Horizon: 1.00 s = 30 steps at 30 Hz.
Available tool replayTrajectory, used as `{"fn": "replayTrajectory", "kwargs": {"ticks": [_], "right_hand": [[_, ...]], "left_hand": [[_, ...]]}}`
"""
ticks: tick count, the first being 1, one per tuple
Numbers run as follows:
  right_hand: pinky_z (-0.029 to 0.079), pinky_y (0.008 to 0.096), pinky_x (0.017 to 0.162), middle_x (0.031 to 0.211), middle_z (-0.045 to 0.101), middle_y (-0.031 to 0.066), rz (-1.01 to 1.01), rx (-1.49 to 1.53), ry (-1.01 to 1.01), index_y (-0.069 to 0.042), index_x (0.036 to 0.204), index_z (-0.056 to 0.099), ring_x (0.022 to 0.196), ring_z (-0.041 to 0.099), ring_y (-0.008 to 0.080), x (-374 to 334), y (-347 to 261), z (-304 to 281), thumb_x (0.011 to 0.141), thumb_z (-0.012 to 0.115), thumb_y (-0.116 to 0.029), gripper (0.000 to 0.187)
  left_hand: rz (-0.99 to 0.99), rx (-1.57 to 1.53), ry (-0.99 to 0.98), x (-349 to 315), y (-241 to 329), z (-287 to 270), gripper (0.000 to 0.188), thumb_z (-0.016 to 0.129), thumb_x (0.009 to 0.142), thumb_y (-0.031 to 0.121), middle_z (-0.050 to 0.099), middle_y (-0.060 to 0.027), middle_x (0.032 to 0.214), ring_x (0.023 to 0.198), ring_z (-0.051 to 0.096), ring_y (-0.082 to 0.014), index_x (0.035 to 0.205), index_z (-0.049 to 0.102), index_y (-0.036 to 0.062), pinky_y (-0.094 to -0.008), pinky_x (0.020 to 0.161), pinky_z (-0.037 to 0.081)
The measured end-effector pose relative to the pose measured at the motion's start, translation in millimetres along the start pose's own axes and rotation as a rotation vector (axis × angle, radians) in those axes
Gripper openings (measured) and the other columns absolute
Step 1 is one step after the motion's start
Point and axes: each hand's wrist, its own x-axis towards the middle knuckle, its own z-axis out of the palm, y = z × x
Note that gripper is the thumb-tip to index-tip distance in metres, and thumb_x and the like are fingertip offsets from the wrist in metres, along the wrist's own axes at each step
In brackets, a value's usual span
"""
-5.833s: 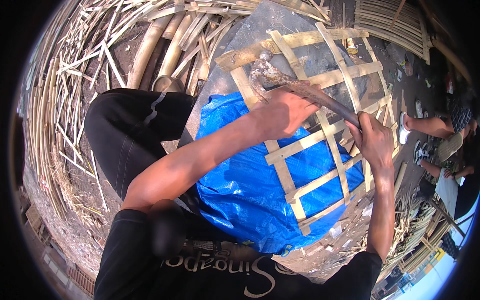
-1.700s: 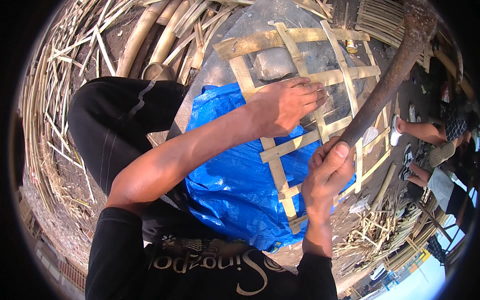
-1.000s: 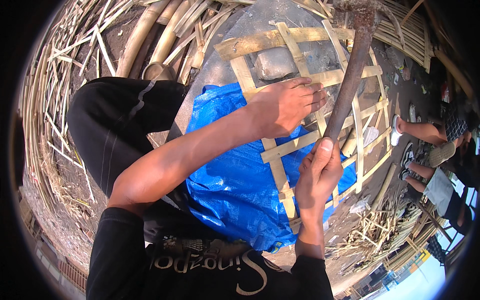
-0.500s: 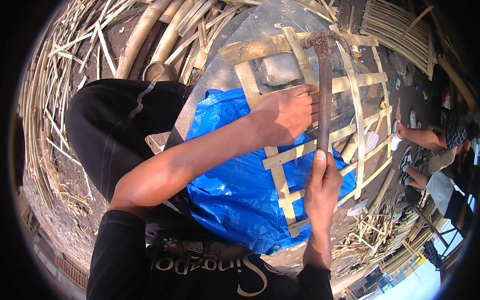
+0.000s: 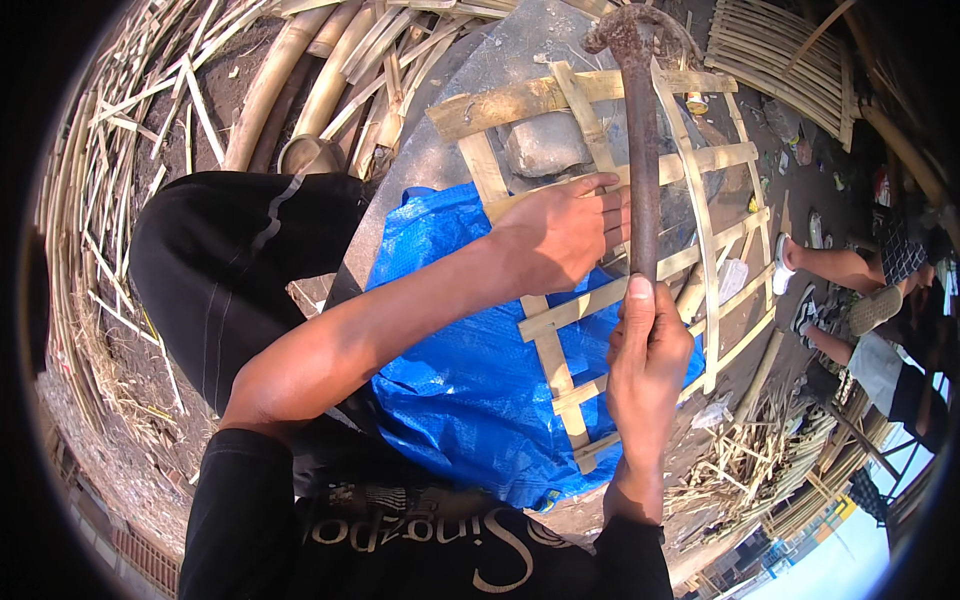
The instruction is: The person constructs a bamboo frame by hammering bamboo strips onto a curved wooden mold. The person aligns the strips and uses a hammer to secure them together while rotating the mold.
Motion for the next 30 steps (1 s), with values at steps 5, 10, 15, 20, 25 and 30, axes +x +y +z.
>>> {"fn": "replayTrajectory", "kwargs": {"ticks": [5, 10, 15, 20, 25, 30], "right_hand": [[0.024, 0.0215, 0.044, 0.063, 0.036, -0.005, -0.18, 0.494, 0.115, -0.008, 0.083, 0.047, 0.052, 0.034, 0.0022, 3, 0, -2, 0.11, 0.046, -0.036, 0.039], [0.024, 0.0236, 0.043, 0.062, 0.036, -0.0063, 0.075, -0.028, -0.02, -0.01, 0.077, 0.045, 0.05, 0.031, 0.0028, 10, 15, 2, 0.111, 0.044, -0.039, 0.045], [0.021, 0.0207, 0.042, 0.061, 0.031, -0.0068, -0.014, 0.248, 0.185, -0.01, 0.081, 0.045, 0.049, 0.028, 0.0015, -11, -8, -14, 0.11, 0.044, -0.041, 0.042], [0.028, 0.0253, 0.046, 0.061, 0.037, -0.0041, -0.077, -0.081, 0.034, -0.003, 0.082, 0.049, 0.053, 0.037, 0.0052, 4, 21, 16, 0.111, 0.041, -0.04, 0.048], [0.025, 0.0248, 0.04, 0.059, 0.036, -0.0064, 0.092, 0.089, 0.027, -0.009, 0.075, 0.047, 0.048, 0.033, 0.0022, -1, -9, -15, 0.109, 0.045, -0.045, 0.049], [0.027, 0.0254, 0.043, 0.06, 0.035, -0.0046, -0.054, 0.276, 0.082, -0.007, 0.078, 0.047, 0.05, 0.032, 0.0043, -3, 10, 7, 0.111, 0.041, -0.042, 0.048]], "left_hand": [[0.009, -0.02, 0.116, -2, 2, 8, 0.048, 0.05, 0.091, 0.021, 0.059, -0.0093, 0.136, 0.136, 0.05, -0.0184, 0.135, 0.055, 0.0005, -0.0375, 0.12, 0.033], [0.023, -0.056, -0.131, 0, -1, -8, 0.047, 0.049, 0.092, 0.021, 0.058, -0.0097, 0.139, 0.138, 0.048, -0.0192, 0.134, 0.055, 0.0012, -0.0386, 0.122, 0.03], [0.01, -0.028, -0.004, -2, 0, 5, 0.047, 0.047, 0.094, 0.022, 0.052, -0.01, 0.147, 0.146, 0.039, -0.0203, 0.137, 0.054, 0.0033, -0.0397, 0.124, 0.026], [0.094, 0.013, -0.084, -1, -3, 0, 0.051, 0.049, 0.094, 0.023, 0.053, -0.0098, 0.147, 0.146, 0.039, -0.022, 0.14, 0.051, 0.0015, -0.0412, 0.124, 0.026], [0.057, -0.058, 0.019, -3, -4, 8, 0.053, 0.053, 0.092, 0.023, 0.052, -0.0103, 0.147, 0.145, 0.04, -0.0238, 0.141, 0.051, 0.0022, -0.0431, 0.124, 0.027], [0.075, -0.073, 0.112, -4, -1, 7, 0.056, 0.057, 0.089, 0.023, 0.053, -0.0141, 0.145, 0.144, 0.042, -0.0253, 0.14, 0.051, 0.0001, -0.045, 0.123, 0.029]]}}
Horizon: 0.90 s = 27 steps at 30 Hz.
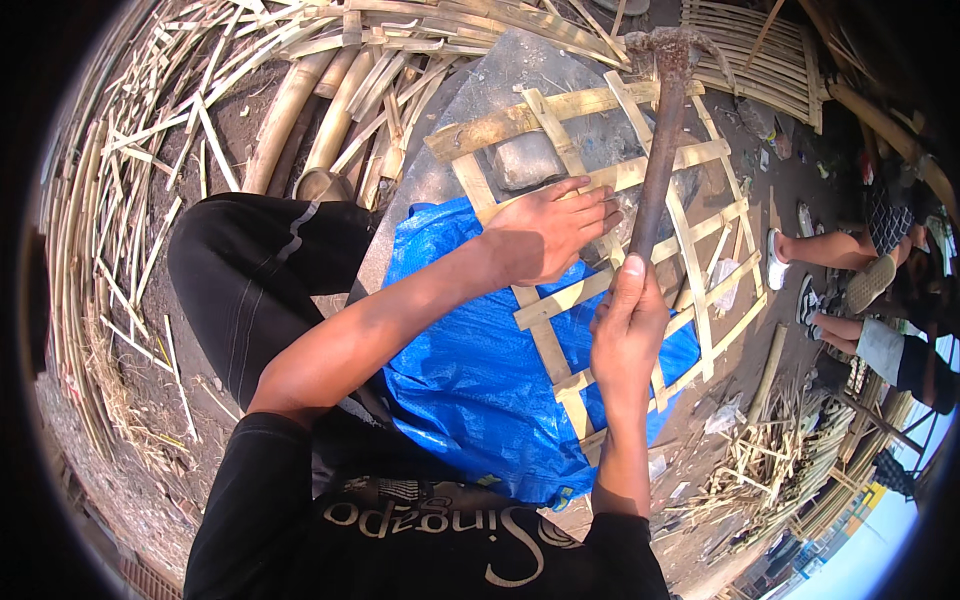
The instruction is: The person constructs a bamboo frame by hammering bamboo strips onto a curved wooden mold. The person aligns the strips and uses a hammer to secure them together while rotating the mold.
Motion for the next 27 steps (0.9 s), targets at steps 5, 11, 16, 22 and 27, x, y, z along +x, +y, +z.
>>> {"fn": "replayTrajectory", "kwargs": {"ticks": [5, 11, 16, 22, 27], "right_hand": [[0.033, 0.0324, 0.047, 0.056, 0.041, 0.0009, 0.072, -0.334, -0.08, 0.001, 0.079, 0.052, 0.052, 0.04, 0.0093, 14, 10, -16, 0.109, 0.045, -0.045, 0.056], [0.028, 0.0234, 0.042, 0.056, 0.04, -0.005, 0.061, 0.091, 0.144, -0.008, 0.076, 0.051, 0.047, 0.037, 0.0029, -6, 48, -71, 0.107, 0.052, -0.043, 0.047], [0.032, 0.0252, 0.045, 0.059, 0.043, -0.0041, 0.069, 0.141, 0.37, -0.007, 0.079, 0.055, 0.05, 0.04, 0.0052, -34, 96, -78, 0.107, 0.053, -0.041, 0.044], [0.028, 0.0228, 0.038, 0.057, 0.041, -0.006, 0.17, 0.266, 0.399, -0.011, 0.08, 0.053, 0.044, 0.037, 0.0029, -50, 123, -60, 0.105, 0.057, -0.043, 0.041], [0.03, 0.0232, 0.042, 0.057, 0.042, -0.0057, 0.1, 0.27, 0.402, -0.009, 0.079, 0.056, 0.047, 0.038, 0.0027, -61, 119, -70, 0.105, 0.058, -0.039, 0.04]], "left_hand": [[-0.017, -0.044, -0.126, 3, 5, -18, 0.061, 0.063, 0.086, 0.024, 0.05, -0.0157, 0.148, 0.145, 0.041, -0.0268, 0.14, 0.051, -0.0018, -0.0465, 0.124, 0.026], [-0.302, 0.154, 0.093, 11, 0, -39, 0.063, 0.061, 0.089, 0.028, 0.048, -0.0219, 0.147, 0.144, 0.04, -0.0326, 0.14, 0.047, -0.0068, -0.0528, 0.123, 0.023], [-0.736, 0.411, -0.006, 41, -33, -51, 0.058, 0.058, 0.094, 0.044, 0.06, -0.0278, 0.129, 0.126, 0.055, -0.0406, 0.119, 0.061, -0.0087, -0.0535, 0.109, 0.039], [-0.947, 0.373, -0.005, 34, -76, -61, 0.071, 0.052, 0.094, 0.064, 0.071, -0.0231, 0.08, 0.079, 0.072, -0.0413, 0.086, 0.074, -0.0032, -0.051, 0.073, 0.057], [-1.091, 0.139, -0.093, 32, -78, -70, 0.088, 0.061, 0.081, 0.079, 0.071, -0.0307, 0.086, 0.087, 0.072, -0.0454, 0.084, 0.073, -0.0082, -0.0516, 0.079, 0.057]]}}
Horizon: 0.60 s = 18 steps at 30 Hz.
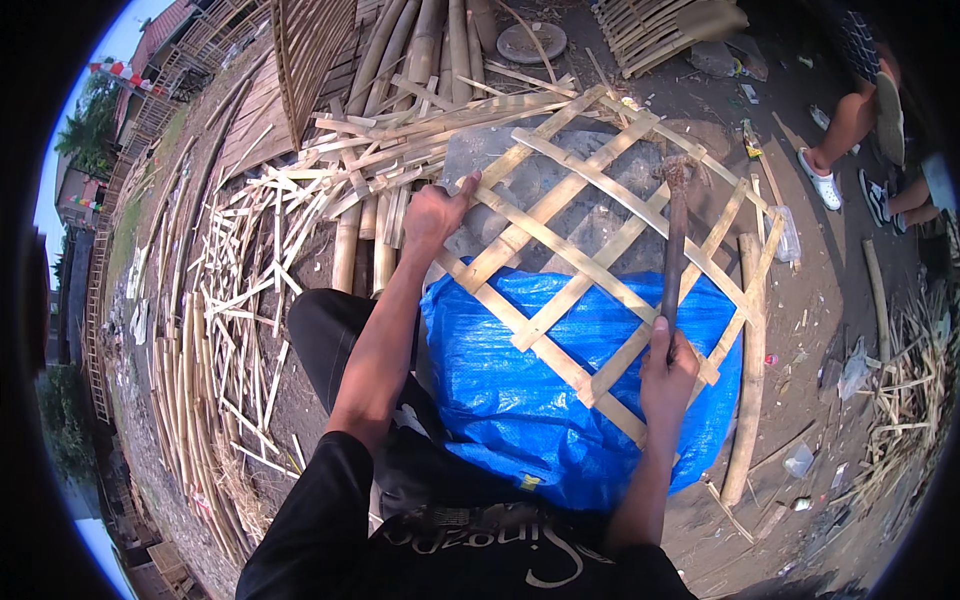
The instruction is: The person constructs a bamboo frame by hammering bamboo strips onto a curved wooden mold. The person aligns the strips and uses a hammer to secure them together while rotating the mold.
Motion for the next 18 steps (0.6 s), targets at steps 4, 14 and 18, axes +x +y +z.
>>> {"fn": "replayTrajectory", "kwargs": {"ticks": [4, 14, 18], "right_hand": [[0.031, 0.0269, 0.048, 0.057, 0.044, -0.003, -0.063, -0.119, 0.146, -0.004, 0.074, 0.058, 0.052, 0.038, 0.0044, -1, -23, -39, 0.101, 0.065, -0.036, 0.043], [0.037, 0.0301, 0.053, 0.061, 0.052, -0.0019, 0.079, -0.221, 0.468, -0.003, 0.075, 0.065, 0.055, 0.043, 0.0094, 21, 31, -95, 0.08, 0.087, -0.036, 0.04], [0.03, 0.0268, 0.045, 0.063, 0.054, -0.0045, 0.255, -0.032, 0.359, -0.009, 0.078, 0.068, 0.05, 0.039, 0.0063, 14, 41, -117, 0.079, 0.088, -0.035, 0.033]], "left_hand": [[-0.019, 0.003, -0.063, -13, 14, -23, 0.089, 0.064, 0.077, 0.08, 0.072, -0.031, 0.092, 0.092, 0.072, -0.0452, 0.085, 0.075, -0.0081, -0.0498, 0.084, 0.056], [0.012, -0.336, 0.044, -35, -19, -31, 0.08, 0.074, 0.08, 0.067, 0.056, -0.0106, 0.053, 0.054, 0.052, -0.0216, 0.055, 0.06, -0.0075, -0.0394, 0.064, 0.048], [-0.082, -0.299, 0.037, -36, -33, -29, 0.08, 0.077, 0.077, 0.068, 0.06, -0.0145, 0.056, 0.057, 0.056, -0.0248, 0.058, 0.064, -0.0091, -0.0413, 0.067, 0.05]]}}
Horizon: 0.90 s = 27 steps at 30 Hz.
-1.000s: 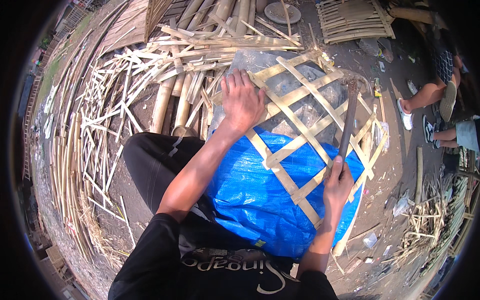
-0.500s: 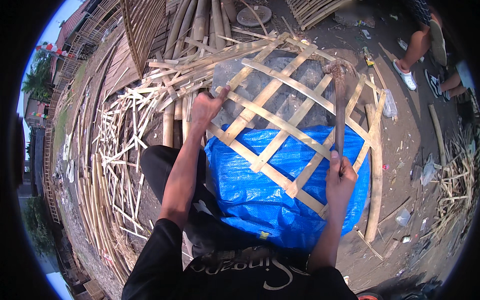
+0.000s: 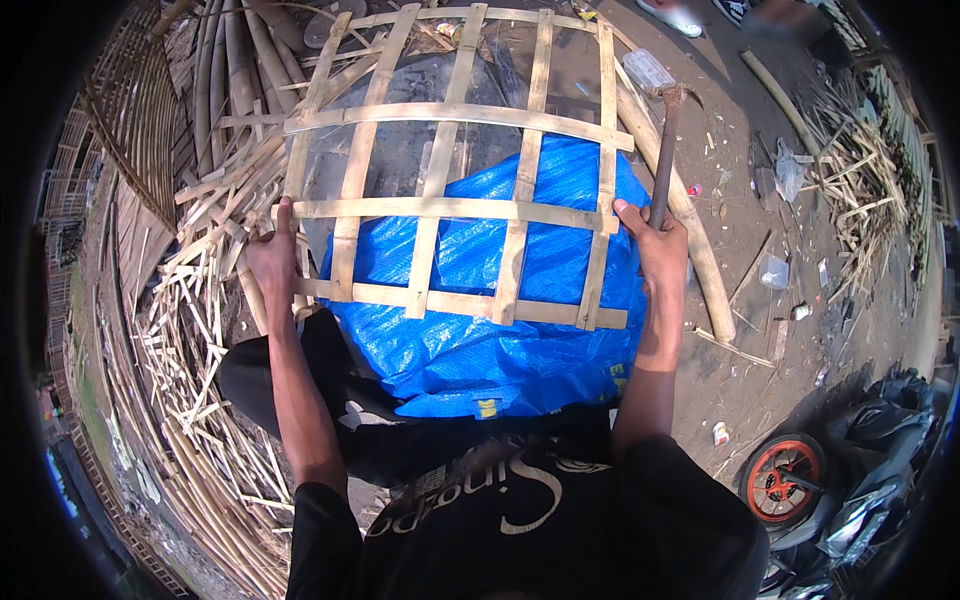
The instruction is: The person constructs a bamboo frame by hammering bamboo strips onto a curved wooden mold. The person aligns the strips and uses a hammer to secure them together while rotating the mold.
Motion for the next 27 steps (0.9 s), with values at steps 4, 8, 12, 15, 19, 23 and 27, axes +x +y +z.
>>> {"fn": "replayTrajectory", "kwargs": {"ticks": [4, 8, 12, 15, 19, 23, 27], "right_hand": [[0.028, 0.0259, 0.039, 0.069, 0.062, -0.0021, 0.128, -0.075, -0.041, -0.012, 0.075, 0.059, 0.046, 0.044, 0.0067, -28, -27, 0, 0.076, 0.089, -0.033, 0.037], [0.027, 0.0224, 0.04, 0.068, 0.061, -0.0027, -0.029, 0.102, -0.057, -0.018, 0.07, 0.051, 0.047, 0.042, 0.0028, -21, -3, 8, 0.08, 0.089, -0.03, 0.041], [0.043, 0.0211, 0.065, 0.083, 0.066, 0.0012, 0.07, -0.018, -0.195, -0.012, 0.081, 0.06, 0.073, 0.058, 0.0072, -27, -18, -12, 0.083, 0.085, -0.024, 0.028], [0.038, 0.0213, 0.061, 0.082, 0.065, -0.0008, 0.006, -0.026, -0.235, -0.007, 0.09, 0.067, 0.067, 0.051, 0.0056, -23, -8, -4, 0.084, 0.084, -0.025, 0.025], [0.038, 0.0209, 0.06, 0.081, 0.063, -0.002, 0.1, -0.171, -0.227, -0.002, 0.103, 0.071, 0.066, 0.05, 0.0052, -36, -24, -1, 0.086, 0.083, -0.025, 0.031], [0.044, 0.0198, 0.064, 0.08, 0.062, -0.0027, 0.041, -0.116, -0.262, -0.004, 0.1, 0.07, 0.069, 0.054, 0.0051, -34, -13, -5, 0.088, 0.081, -0.023, 0.025], [0.038, 0.0205, 0.052, 0.076, 0.058, -0.0046, -0.041, -0.055, -0.278, -0.016, 0.08, 0.056, 0.062, 0.051, 0.0033, -25, 3, -6, 0.09, 0.08, -0.025, 0.028]], "left_hand": [[0.012, 0.007, 0.06, -6, -13, -4, 0.078, 0.077, 0.077, 0.066, 0.064, -0.0175, 0.06, 0.06, 0.06, -0.0276, 0.06, 0.067, -0.0086, -0.0411, 0.074, 0.052], [0.034, -0.045, 0.109, -12, -11, -10, 0.083, 0.065, 0.083, 0.07, 0.062, -0.0189, 0.058, 0.06, 0.06, -0.0294, 0.06, 0.066, -0.0098, -0.0436, 0.074, 0.051], [0.016, -0.091, 0.142, -14, -7, -8, 0.092, 0.05, 0.092, 0.074, 0.059, -0.0203, 0.055, 0.059, 0.059, -0.0312, 0.06, 0.064, -0.0113, -0.0462, 0.073, 0.05], [-0.057, -0.095, 0.097, -16, -14, -22, 0.095, 0.045, 0.094, 0.075, 0.059, -0.0189, 0.054, 0.059, 0.06, -0.0303, 0.059, 0.064, -0.0104, -0.0456, 0.072, 0.05], [-0.068, -0.086, 0.045, -12, -29, -22, 0.093, 0.043, 0.094, 0.076, 0.06, -0.017, 0.054, 0.059, 0.062, -0.0289, 0.058, 0.065, -0.0074, -0.0433, 0.071, 0.051], [-0.069, -0.139, 0.04, -12, -34, -16, 0.091, 0.044, 0.094, 0.076, 0.06, -0.0162, 0.053, 0.06, 0.064, -0.0283, 0.058, 0.066, -0.0055, -0.0428, 0.071, 0.052], [-0.084, -0.152, 0.044, -14, -32, -16, 0.09, 0.046, 0.094, 0.075, 0.06, -0.0162, 0.054, 0.06, 0.062, -0.0279, 0.06, 0.066, -0.0061, -0.0428, 0.071, 0.051]]}}
